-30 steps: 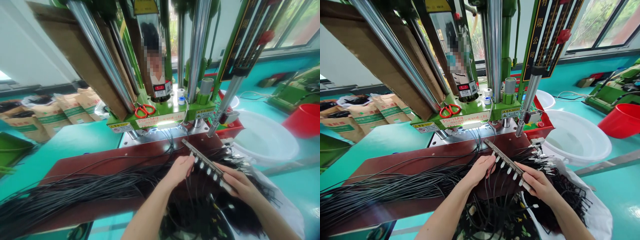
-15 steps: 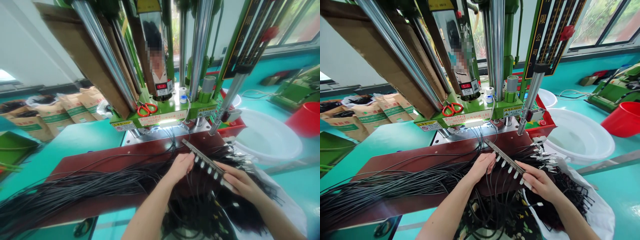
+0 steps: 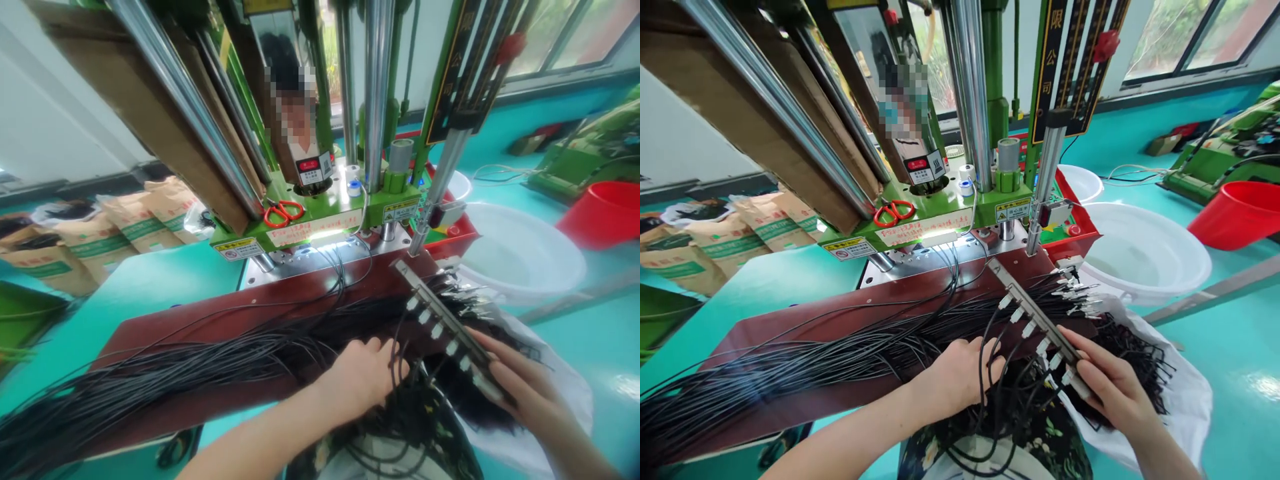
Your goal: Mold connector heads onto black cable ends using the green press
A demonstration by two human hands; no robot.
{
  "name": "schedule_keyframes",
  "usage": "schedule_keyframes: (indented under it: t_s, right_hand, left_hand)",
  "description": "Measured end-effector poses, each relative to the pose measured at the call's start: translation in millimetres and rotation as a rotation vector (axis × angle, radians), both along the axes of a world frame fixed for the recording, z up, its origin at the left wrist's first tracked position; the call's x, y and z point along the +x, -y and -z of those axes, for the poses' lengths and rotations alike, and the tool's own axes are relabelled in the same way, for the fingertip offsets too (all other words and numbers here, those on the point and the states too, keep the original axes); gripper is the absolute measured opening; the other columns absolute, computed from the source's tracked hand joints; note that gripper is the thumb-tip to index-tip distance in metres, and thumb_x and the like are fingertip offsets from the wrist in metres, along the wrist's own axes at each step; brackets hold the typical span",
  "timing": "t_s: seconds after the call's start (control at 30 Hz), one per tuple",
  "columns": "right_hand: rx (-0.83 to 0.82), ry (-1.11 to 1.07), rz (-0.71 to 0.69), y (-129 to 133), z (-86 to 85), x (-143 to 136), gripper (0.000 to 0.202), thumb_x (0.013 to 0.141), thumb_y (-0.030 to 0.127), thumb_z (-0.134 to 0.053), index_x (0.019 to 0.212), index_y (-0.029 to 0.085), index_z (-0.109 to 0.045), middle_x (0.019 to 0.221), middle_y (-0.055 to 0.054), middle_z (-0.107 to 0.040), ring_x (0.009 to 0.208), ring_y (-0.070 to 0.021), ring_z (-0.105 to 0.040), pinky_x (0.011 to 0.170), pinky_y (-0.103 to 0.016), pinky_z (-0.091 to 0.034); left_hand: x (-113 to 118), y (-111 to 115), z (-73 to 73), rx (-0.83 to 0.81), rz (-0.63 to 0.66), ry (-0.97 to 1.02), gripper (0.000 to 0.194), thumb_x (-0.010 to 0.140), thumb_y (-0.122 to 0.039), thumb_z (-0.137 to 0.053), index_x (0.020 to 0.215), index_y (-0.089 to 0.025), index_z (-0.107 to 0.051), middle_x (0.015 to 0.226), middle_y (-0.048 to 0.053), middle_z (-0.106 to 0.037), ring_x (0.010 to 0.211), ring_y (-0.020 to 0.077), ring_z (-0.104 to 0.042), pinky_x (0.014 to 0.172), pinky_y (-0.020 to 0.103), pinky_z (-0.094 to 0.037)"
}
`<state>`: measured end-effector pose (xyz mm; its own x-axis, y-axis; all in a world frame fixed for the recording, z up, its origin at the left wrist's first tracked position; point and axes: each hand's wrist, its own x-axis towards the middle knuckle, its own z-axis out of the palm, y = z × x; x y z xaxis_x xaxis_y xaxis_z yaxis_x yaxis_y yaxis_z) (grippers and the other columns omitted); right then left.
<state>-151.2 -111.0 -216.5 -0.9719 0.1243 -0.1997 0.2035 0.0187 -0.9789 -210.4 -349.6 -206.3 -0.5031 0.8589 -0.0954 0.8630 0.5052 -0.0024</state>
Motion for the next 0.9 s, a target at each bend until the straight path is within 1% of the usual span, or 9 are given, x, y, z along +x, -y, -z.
schedule_keyframes:
  t_s: [0.1, 0.23, 0.4, 0.5, 0.6, 0.67, 0.77, 0.83, 0.9]
  right_hand:
    - [-0.09, 0.036, 0.008, 6, 2.2, 6, 0.047, 0.076, 0.048, -0.056, 0.116, 0.024, -0.056, 0.052, 0.002, -0.042, 0.037, -0.0063, -0.028, 0.033, -0.017, -0.016]
    - [-0.139, 0.053, 0.023, 5, 7.3, 9, 0.051, 0.076, 0.048, -0.057, 0.119, 0.021, -0.053, 0.052, 0.002, -0.041, 0.037, -0.0052, -0.026, 0.034, -0.017, -0.014]
    - [-0.158, 0.057, 0.033, 2, 9.4, 11, 0.053, 0.077, 0.048, -0.055, 0.122, 0.021, -0.05, 0.054, 0.002, -0.041, 0.037, -0.0048, -0.026, 0.033, -0.017, -0.014]
    - [-0.151, 0.061, 0.024, 1, 3.5, 6, 0.053, 0.077, 0.048, -0.055, 0.122, 0.021, -0.05, 0.052, 0.003, -0.04, 0.037, -0.0045, -0.024, 0.033, -0.017, -0.015]
    - [-0.13, 0.079, -0.008, 0, -7.7, -12, 0.052, 0.076, 0.05, -0.055, 0.121, 0.023, -0.051, 0.054, 0.004, -0.04, 0.039, -0.0043, -0.026, 0.034, -0.016, -0.016]
    - [-0.108, 0.08, -0.031, -1, -14.6, -30, 0.055, 0.074, 0.051, -0.057, 0.119, 0.022, -0.051, 0.055, 0.004, -0.04, 0.04, -0.0039, -0.027, 0.034, -0.015, -0.016]
    - [-0.053, 0.105, -0.071, -2, -17.9, -60, 0.059, 0.071, 0.052, -0.058, 0.118, 0.017, -0.052, 0.052, 0.006, -0.035, 0.039, -0.004, -0.026, 0.033, -0.015, -0.014]
    - [0.009, 0.135, -0.121, -2, -15.7, -76, 0.058, 0.072, 0.05, -0.055, 0.118, 0.016, -0.052, 0.05, 0.007, -0.034, 0.038, -0.0046, -0.027, 0.033, -0.015, -0.015]
    - [0.124, 0.145, -0.18, -3, -13.1, -87, 0.055, 0.076, 0.048, -0.049, 0.12, 0.016, -0.05, 0.047, 0.007, -0.035, 0.036, -0.0057, -0.029, 0.033, -0.016, -0.016]
  left_hand:
    - [1, -3, -1.7, -0.029, -0.021, -0.033, 0.023, 0.081, -0.021, -0.043, 0.104, -0.02, -0.044, 0.101, 0.009, -0.051, 0.077, 0.0186, -0.051, 0.048, 0.025, -0.037]
    - [-4, 3, 3.7, -0.031, 0.021, -0.006, 0.02, 0.081, -0.008, -0.036, 0.097, -0.016, -0.046, 0.084, 0.006, -0.053, 0.067, 0.0162, -0.051, 0.049, 0.026, -0.037]
    - [-19, 7, 9.0, 0.057, 0.026, -0.004, 0.014, 0.083, -0.011, -0.035, 0.087, -0.017, -0.046, 0.081, 0.003, -0.053, 0.065, 0.0142, -0.048, 0.052, 0.025, -0.038]
    - [-34, 5, 9.0, 0.17, -0.083, -0.087, 0.017, 0.085, -0.013, -0.031, 0.086, -0.018, -0.047, 0.08, 0.003, -0.052, 0.067, 0.0149, -0.048, 0.055, 0.025, -0.037]
    - [-53, 1, 14.0, 0.234, -0.26, -0.163, 0.021, 0.086, -0.014, -0.028, 0.089, -0.019, -0.048, 0.083, 0.005, -0.052, 0.07, 0.0156, -0.049, 0.056, 0.026, -0.036]
    - [-63, -3, 19.6, 0.215, -0.319, -0.167, 0.022, 0.087, -0.016, -0.028, 0.088, -0.02, -0.049, 0.085, 0.006, -0.053, 0.07, 0.0159, -0.05, 0.054, 0.026, -0.035]
    - [-73, -6, 25.9, 0.219, -0.327, -0.112, 0.023, 0.087, -0.018, -0.028, 0.083, -0.02, -0.05, 0.083, 0.005, -0.053, 0.069, 0.0161, -0.051, 0.055, 0.025, -0.035]
    - [-76, -6, 26.4, 0.287, -0.335, -0.054, 0.022, 0.087, -0.022, -0.031, 0.083, -0.02, -0.052, 0.082, 0.005, -0.053, 0.069, 0.0161, -0.052, 0.057, 0.025, -0.037]
    - [-76, -4, 22.9, 0.381, -0.335, 0.019, 0.019, 0.086, -0.027, -0.036, 0.084, -0.021, -0.054, 0.082, 0.005, -0.053, 0.069, 0.0161, -0.053, 0.059, 0.026, -0.039]
